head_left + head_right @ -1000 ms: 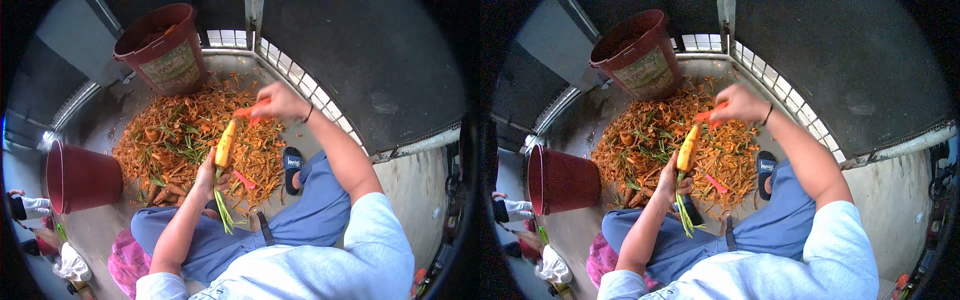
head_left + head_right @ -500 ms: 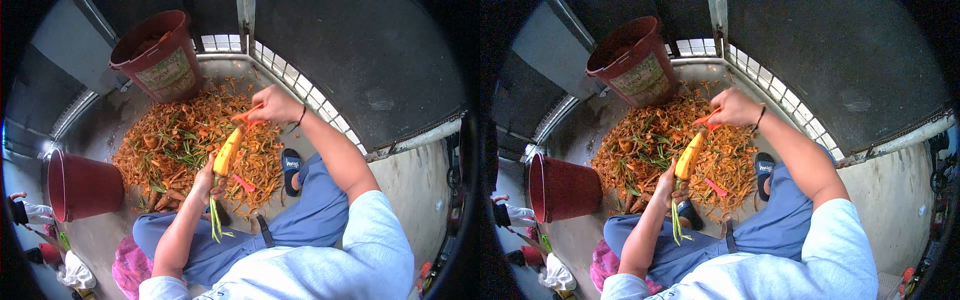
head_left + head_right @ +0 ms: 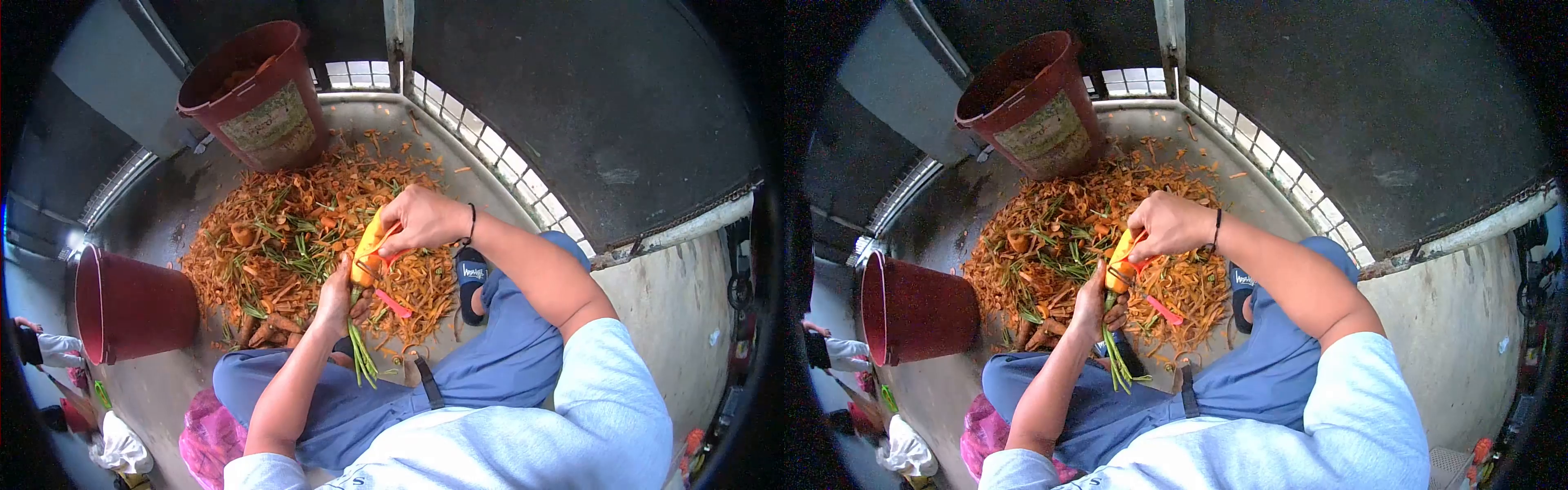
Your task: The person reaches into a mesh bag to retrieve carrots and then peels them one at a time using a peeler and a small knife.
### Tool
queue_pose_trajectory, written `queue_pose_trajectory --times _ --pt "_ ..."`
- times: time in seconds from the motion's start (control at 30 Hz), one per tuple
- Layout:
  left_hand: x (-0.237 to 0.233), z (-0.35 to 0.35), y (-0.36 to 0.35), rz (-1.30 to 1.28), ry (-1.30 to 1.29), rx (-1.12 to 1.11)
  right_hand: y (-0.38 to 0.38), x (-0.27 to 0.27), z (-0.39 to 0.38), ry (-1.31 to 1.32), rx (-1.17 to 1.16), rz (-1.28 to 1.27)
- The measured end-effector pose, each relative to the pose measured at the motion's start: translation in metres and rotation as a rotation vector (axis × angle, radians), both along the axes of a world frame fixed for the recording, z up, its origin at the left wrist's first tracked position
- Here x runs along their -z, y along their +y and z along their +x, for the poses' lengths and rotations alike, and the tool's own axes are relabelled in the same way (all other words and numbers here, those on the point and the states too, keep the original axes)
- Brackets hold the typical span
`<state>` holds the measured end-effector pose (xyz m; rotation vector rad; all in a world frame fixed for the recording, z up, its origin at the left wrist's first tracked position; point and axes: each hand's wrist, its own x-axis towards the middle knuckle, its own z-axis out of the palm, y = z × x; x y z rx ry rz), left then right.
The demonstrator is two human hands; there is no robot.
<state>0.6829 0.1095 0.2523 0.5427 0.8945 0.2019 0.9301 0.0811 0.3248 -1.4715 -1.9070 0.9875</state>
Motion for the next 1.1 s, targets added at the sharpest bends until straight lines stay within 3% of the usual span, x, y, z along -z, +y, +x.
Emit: queue_pose_trajectory --times 0.07,0.4,0.6,0.73,0.83,1.1 --pt "-0.004 0.001 -0.003 0.147 0.024 0.042 -0.001 -0.004 -0.002 -0.031 -0.011 0.019" --pt "0.002 0.000 -0.006 0.231 0.056 0.030 0.001 -0.009 -0.005 -0.136 -0.040 0.107" --pt "-0.001 -0.004 -0.006 0.284 0.098 0.071 0.020 -0.012 0.053 -0.313 0.185 0.177" --pt "-0.005 -0.003 -0.005 0.154 0.068 0.020 0.010 -0.020 0.046 -0.083 0.198 0.000" --pt "-0.006 -0.003 -0.003 0.067 0.043 0.030 0.005 -0.010 0.021 -0.104 0.040 0.024" --pt "-0.012 -0.003 -0.002 -0.041 -0.021 0.040 0.011 -0.013 0.036 -0.178 0.077 0.088"
